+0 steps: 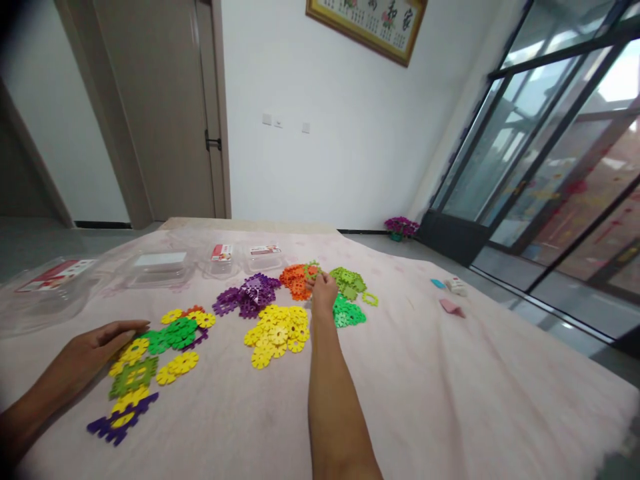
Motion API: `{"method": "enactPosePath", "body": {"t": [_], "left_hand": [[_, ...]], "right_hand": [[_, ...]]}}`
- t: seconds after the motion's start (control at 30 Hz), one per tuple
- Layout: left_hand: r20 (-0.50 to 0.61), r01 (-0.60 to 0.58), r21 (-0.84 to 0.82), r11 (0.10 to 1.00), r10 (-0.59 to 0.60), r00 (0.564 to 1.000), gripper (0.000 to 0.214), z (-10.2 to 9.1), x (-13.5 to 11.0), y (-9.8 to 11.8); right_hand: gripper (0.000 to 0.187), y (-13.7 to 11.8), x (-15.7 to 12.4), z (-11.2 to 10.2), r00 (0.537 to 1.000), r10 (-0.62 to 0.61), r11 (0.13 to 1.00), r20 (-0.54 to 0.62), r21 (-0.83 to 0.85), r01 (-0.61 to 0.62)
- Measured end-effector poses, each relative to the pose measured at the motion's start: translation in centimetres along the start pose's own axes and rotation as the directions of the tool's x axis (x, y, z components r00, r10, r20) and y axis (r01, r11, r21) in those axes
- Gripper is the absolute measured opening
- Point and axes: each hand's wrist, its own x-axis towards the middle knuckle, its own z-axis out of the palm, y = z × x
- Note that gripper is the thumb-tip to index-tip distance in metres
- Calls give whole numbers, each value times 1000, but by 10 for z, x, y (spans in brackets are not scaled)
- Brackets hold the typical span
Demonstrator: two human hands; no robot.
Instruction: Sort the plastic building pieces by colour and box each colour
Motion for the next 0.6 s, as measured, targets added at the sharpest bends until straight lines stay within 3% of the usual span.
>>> {"method": "enactPosePath", "body": {"t": [0.1, 0.2, 0.33, 0.43, 0.53, 0.6], "left_hand": [[-3, 7, -3, 1000, -7, 1000, 42, 0, -1, 1], [16, 36, 8, 999, -36, 999, 40, -3, -3, 9], [25, 27, 18, 999, -28, 999, 40, -6, -4, 12], [5, -1, 11, 1000, 1, 1000, 40, -4, -2, 7], [2, -2, -15, 1000, 2, 1000, 41, -3, -1, 5], [8, 2, -57, 998, -2, 1000, 41, -3, -3, 7]], "right_hand": [[14, -2, 7, -13, 995, 47, 989, -82, 144, -35], [21, 0, 4, -13, 991, 114, 969, -73, 230, -94], [23, 0, -12, 11, 985, 166, 945, 35, 281, -169], [27, -3, -34, 39, 967, 165, 948, 196, 240, -211], [29, -5, -72, 69, 884, 100, 988, 457, 63, -144], [27, -5, -106, 87, 775, 49, 998, 630, -51, -22]]}}
